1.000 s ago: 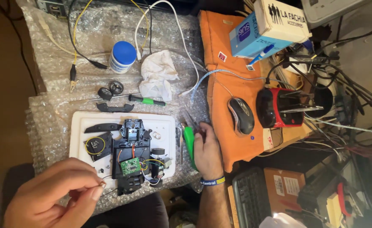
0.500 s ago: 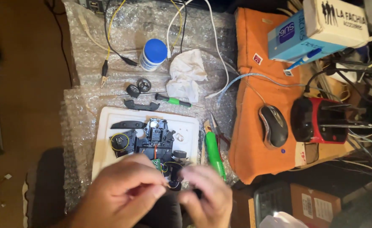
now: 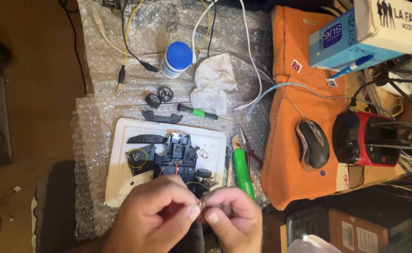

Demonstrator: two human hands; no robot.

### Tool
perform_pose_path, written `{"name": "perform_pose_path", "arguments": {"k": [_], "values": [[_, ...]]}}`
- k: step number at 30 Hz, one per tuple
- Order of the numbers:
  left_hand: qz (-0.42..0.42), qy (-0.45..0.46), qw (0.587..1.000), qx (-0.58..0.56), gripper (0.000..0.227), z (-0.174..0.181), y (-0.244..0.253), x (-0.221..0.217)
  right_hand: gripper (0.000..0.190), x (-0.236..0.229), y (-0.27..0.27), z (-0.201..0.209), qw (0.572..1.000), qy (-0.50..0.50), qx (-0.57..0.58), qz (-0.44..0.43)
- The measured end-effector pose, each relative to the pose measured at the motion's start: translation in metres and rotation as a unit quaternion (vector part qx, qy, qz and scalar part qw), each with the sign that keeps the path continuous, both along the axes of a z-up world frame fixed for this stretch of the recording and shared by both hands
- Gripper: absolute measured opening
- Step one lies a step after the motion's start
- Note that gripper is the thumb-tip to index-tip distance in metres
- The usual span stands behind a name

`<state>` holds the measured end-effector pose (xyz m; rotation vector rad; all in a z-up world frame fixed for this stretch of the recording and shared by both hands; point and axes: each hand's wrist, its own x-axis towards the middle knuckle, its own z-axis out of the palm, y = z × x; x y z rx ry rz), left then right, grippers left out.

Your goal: Repairing an electronic component by manipulating wires and small parts with hands and pliers

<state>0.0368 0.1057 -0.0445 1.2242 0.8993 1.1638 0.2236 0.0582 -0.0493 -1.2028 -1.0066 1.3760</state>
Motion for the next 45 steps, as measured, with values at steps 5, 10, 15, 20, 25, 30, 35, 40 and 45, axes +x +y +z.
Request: {"name": "perform_pose_path", "arguments": {"k": [5, 10, 15, 20, 25, 30, 35, 40, 45], "values": [[-0.044, -0.010, 0.987, -0.157, 0.017, -0.006, -0.008, -0.001, 0.022, -0.004, 0.010, 0.008, 0.984, -0.140, 0.106, 0.010], [-0.016, 0.081, 0.988, -0.131, 0.015, -0.006, -0.011, 0.001, 0.026, -0.005, 0.017, 0.008, 0.968, -0.199, 0.150, 0.039], [0.045, 0.163, 0.979, 0.109, 0.019, -0.005, -0.013, 0.001, 0.018, -0.011, 0.016, 0.010, 0.991, -0.077, 0.105, 0.039], [-0.001, 0.176, 0.977, 0.119, 0.012, -0.001, -0.014, -0.005, 0.016, -0.013, 0.016, 0.023, 0.985, -0.115, 0.124, 0.040], [-0.013, 0.272, 0.952, 0.137, 0.021, -0.008, 0.016, -0.030, 0.020, 0.015, 0.019, 0.010, 0.986, -0.096, 0.130, 0.034], [-0.027, 0.448, 0.890, 0.078, 0.033, -0.028, 0.045, -0.040, 0.009, 0.032, 0.042, 0.004, 0.960, -0.263, 0.093, 0.008], [-0.055, 0.494, 0.867, 0.031, 0.039, -0.028, 0.060, -0.027, 0.012, 0.033, 0.071, -0.007, 0.932, -0.359, 0.050, 0.031], [-0.080, 0.534, 0.842, 0.004, 0.045, -0.028, 0.069, -0.018, 0.019, 0.032, 0.093, -0.025, 0.944, -0.330, 0.006, 0.027], [-0.071, 0.536, 0.841, 0.029, 0.066, -0.033, 0.069, -0.012, 0.016, 0.023, 0.109, -0.039, 0.963, -0.263, 0.000, 0.061]]}}
